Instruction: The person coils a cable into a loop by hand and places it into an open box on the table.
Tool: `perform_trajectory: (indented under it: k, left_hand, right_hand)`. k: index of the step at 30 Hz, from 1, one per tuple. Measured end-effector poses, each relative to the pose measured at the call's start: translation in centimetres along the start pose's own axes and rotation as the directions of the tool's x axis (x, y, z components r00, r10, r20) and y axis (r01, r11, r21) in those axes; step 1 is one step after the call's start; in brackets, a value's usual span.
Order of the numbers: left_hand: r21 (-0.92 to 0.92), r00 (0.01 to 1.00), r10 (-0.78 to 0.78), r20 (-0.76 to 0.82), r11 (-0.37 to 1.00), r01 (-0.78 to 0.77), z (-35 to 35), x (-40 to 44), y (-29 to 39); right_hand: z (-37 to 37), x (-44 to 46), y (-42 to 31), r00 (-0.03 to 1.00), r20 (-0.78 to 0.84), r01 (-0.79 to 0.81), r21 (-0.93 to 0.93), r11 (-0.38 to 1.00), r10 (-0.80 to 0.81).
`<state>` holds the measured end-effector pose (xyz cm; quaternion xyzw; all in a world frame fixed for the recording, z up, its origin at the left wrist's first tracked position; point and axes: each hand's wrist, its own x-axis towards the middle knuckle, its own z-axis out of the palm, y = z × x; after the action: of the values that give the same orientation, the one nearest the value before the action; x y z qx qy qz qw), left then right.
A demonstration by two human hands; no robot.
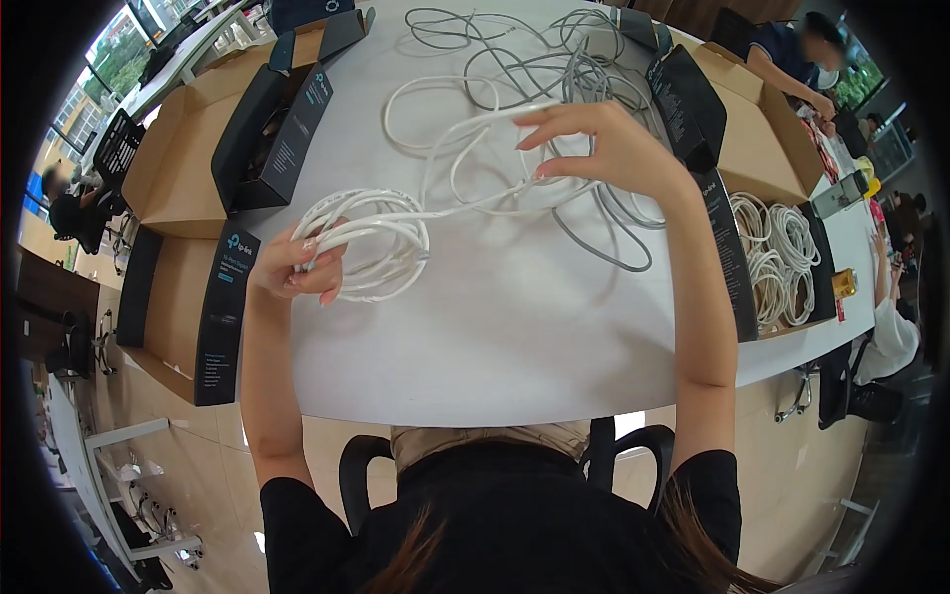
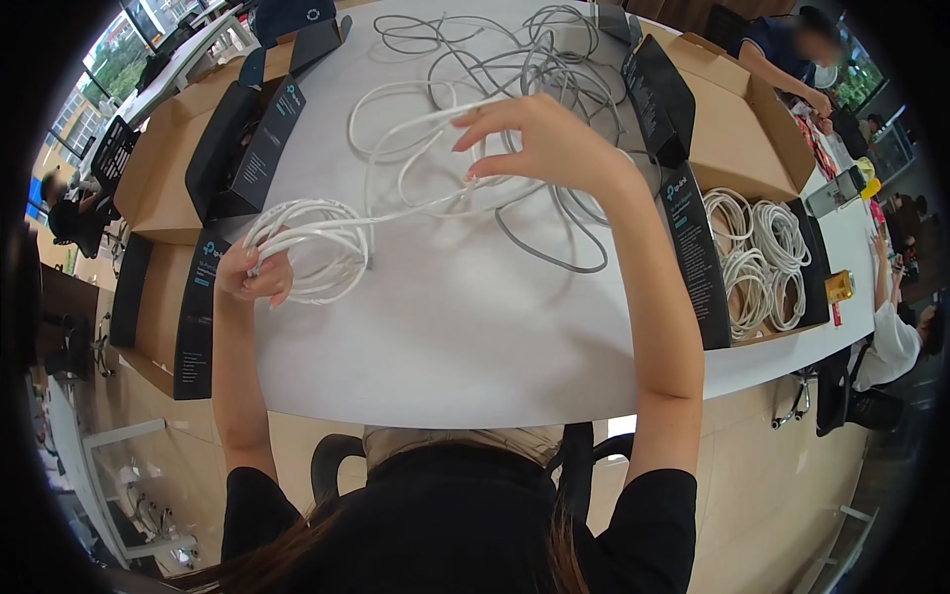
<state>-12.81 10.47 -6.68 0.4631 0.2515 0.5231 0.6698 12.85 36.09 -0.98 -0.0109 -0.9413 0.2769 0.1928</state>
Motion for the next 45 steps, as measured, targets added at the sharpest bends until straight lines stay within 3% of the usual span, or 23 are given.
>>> perform_trajectory:
  k: [2,5,8,14,17,20,21,24,27,29,31,34,37,40,43,45]
  left_hand:
    - [-0.013,0.995,0.037,0.095,0.999,-0.036,0.3,0.1,0.3]
    - [-0.016,0.928,0.264,0.264,0.963,-0.270,-0.5,-0.5,0.2]
    - [-0.166,0.839,0.479,0.258,0.878,-0.450,-1.2,-1.5,0.0]
    - [-0.253,0.838,0.490,0.241,0.865,-0.433,-0.6,-1.3,1.6]
    - [-0.251,0.855,0.464,0.231,0.877,-0.409,-0.6,-1.2,1.5]
    - [-0.246,0.871,0.432,0.233,0.893,-0.377,-0.6,-0.9,1.1]
    - [-0.212,0.881,0.413,0.231,0.905,-0.369,-0.6,-0.8,1.0]
    - [-0.174,0.918,0.389,0.073,0.912,-0.372,0.4,0.0,0.7]
    - [-0.246,0.890,0.444,-0.101,0.856,-0.455,0.5,0.1,0.0]
    - [-0.287,0.875,0.455,-0.168,0.826,-0.485,0.5,0.2,-0.2]
    - [-0.311,0.868,0.472,-0.158,0.810,-0.497,0.3,-0.1,-0.3]
    - [-0.293,0.862,0.501,-0.076,0.815,-0.500,0.2,-0.3,-0.3]
    - [-0.270,0.857,0.512,0.061,0.835,-0.480,1.8,-0.7,0.5]
    - [-0.147,0.824,0.504,0.260,0.864,-0.482,2.9,-1.1,1.9]
    - [-0.262,0.809,0.525,0.264,0.847,-0.463,3.6,-0.9,2.1]
    - [-0.240,0.819,0.553,0.154,0.825,-0.512,3.1,-0.8,1.3]
  right_hand:
    - [1.0,-0.1,1.2,0.993,-0.052,0.099,-0.164,0.981,-0.109]
    - [1.8,0.0,1.8,0.988,-0.074,0.098,-0.384,0.918,-0.136]
    - [0.9,0.4,0.5,0.972,-0.187,-0.189,-0.270,0.944,0.141]
    - [0.0,0.4,0.6,0.911,-0.211,-0.371,-0.043,0.928,0.354]
    - [-0.1,0.4,-0.1,0.939,-0.282,-0.224,-0.072,0.972,0.196]
    - [0.4,0.7,0.3,0.890,-0.433,0.004,-0.303,0.953,-0.141]
    - [0.2,0.5,0.0,0.906,-0.389,-0.024,-0.444,0.896,-0.169]
    - [-0.1,0.7,-0.4,0.826,-0.296,0.071,-0.790,0.609,-0.480]
    - [1.4,0.4,-0.7,0.703,-0.225,0.032,-0.938,0.346,-0.674]
    - [2.0,0.0,-0.6,0.668,-0.165,0.054,-0.962,0.269,-0.725]
    - [2.0,0.0,-1.3,0.605,-0.146,-0.036,-0.987,0.157,-0.782]
    - [-1.1,-0.6,-2.6,0.506,-0.199,-0.246,-0.966,0.080,-0.839]
    - [-3.4,-1.9,-3.4,0.477,-0.213,-0.351,-0.936,0.037,-0.853]
    - [-2.9,-3.9,-3.1,0.634,-0.204,-0.317,-0.948,-0.010,-0.746]
    - [-2.0,-5.0,-1.1,0.702,-0.234,-0.320,-0.947,-0.004,-0.672]
    - [-1.5,-5.9,0.3,0.774,-0.254,-0.335,-0.942,-0.035,-0.580]
